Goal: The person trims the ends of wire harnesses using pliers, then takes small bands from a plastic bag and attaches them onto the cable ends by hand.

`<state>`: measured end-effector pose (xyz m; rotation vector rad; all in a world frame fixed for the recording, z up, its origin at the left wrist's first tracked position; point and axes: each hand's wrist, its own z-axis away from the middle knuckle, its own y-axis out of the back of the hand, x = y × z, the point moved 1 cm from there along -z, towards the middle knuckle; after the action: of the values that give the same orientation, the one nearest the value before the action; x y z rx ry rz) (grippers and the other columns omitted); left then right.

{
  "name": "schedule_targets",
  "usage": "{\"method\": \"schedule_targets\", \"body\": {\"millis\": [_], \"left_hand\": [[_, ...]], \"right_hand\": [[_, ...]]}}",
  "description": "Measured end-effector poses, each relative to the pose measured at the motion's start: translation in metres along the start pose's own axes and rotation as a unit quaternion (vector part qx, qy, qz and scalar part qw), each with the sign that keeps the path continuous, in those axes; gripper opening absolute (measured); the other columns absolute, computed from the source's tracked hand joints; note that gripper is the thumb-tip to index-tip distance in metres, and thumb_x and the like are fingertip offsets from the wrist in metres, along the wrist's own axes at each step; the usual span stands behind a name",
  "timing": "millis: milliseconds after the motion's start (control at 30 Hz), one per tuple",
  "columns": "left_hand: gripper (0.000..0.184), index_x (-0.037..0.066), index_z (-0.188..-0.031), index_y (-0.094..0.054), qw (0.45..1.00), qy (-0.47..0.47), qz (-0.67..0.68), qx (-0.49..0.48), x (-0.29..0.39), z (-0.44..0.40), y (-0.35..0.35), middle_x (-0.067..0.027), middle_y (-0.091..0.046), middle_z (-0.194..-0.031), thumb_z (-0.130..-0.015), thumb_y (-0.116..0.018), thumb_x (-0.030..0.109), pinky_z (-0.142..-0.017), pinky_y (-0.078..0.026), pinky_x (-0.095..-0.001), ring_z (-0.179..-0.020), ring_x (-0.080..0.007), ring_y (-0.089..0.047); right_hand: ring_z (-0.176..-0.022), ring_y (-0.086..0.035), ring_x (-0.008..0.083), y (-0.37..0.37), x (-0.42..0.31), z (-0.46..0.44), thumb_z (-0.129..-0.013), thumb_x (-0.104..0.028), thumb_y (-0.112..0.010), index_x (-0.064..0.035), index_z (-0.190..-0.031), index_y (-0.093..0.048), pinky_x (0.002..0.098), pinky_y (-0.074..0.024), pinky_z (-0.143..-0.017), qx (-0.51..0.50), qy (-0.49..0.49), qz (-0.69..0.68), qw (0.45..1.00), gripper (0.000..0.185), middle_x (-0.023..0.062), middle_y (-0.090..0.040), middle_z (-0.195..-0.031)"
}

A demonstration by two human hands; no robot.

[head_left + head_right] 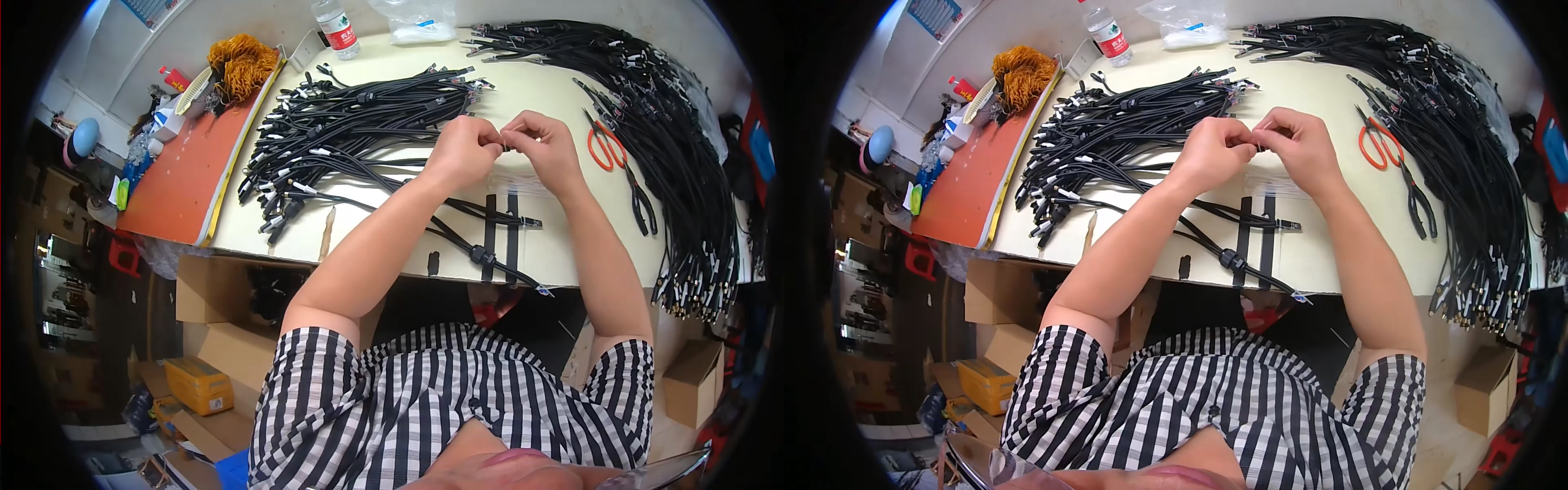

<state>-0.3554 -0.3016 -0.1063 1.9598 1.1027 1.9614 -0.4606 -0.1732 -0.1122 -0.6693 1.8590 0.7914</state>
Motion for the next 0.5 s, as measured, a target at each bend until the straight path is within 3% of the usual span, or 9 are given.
{"method": "schedule_targets", "body": {"millis": [133, 233, 500], "left_hand": [[0.02, -0.001, -0.102, -0.067, 0.993, -0.046, 0.097, 0.043, -0.0021, -0.0019, -0.0047, -0.0088, -0.07, -0.087, -0.082, -0.065, -0.001, -0.074, -0.051, -0.0282, -0.081, -0.0139, -0.065], [0.019, -0.002, -0.1, -0.064, 0.985, -0.057, 0.151, 0.065, -0.0036, -0.0039, -0.0063, -0.0077, -0.069, -0.092, -0.082, -0.064, -0.006, -0.077, -0.052, -0.0267, -0.085, -0.0125, -0.065], [0.015, -0.002, -0.096, -0.065, 0.988, -0.047, 0.144, 0.019, -0.0051, -0.0047, -0.0039, -0.0065, -0.069, -0.091, -0.082, -0.065, -0.006, -0.078, -0.052, -0.0249, -0.084, -0.0111, -0.065]], "right_hand": [[-0.067, -0.057, 0.0071, 0.0091, 0.0069, -0.0052, -0.088, -0.006, -0.064, 0.0001, -0.083, -0.066, 0.021, -0.0462, -0.064, 0.007, -0.022, -0.087, 0.996, 0.009, 0.0033, -0.065, -0.073], [-0.066, -0.057, 0.007, 0.0094, 0.0066, -0.0048, -0.09, -0.009, -0.063, -0.0004, -0.086, -0.065, 0.0204, -0.0469, -0.063, 0.012, -0.05, -0.118, 0.992, 0.01, 0.0036, -0.065, -0.074], [-0.063, -0.057, 0.007, 0.0091, 0.0077, -0.0042, -0.094, -0.012, -0.059, -0.0018, -0.084, -0.065, 0.0199, -0.0464, -0.06, 0.031, -0.067, -0.129, 0.989, 0.015, 0.0033, -0.064, -0.074]]}}
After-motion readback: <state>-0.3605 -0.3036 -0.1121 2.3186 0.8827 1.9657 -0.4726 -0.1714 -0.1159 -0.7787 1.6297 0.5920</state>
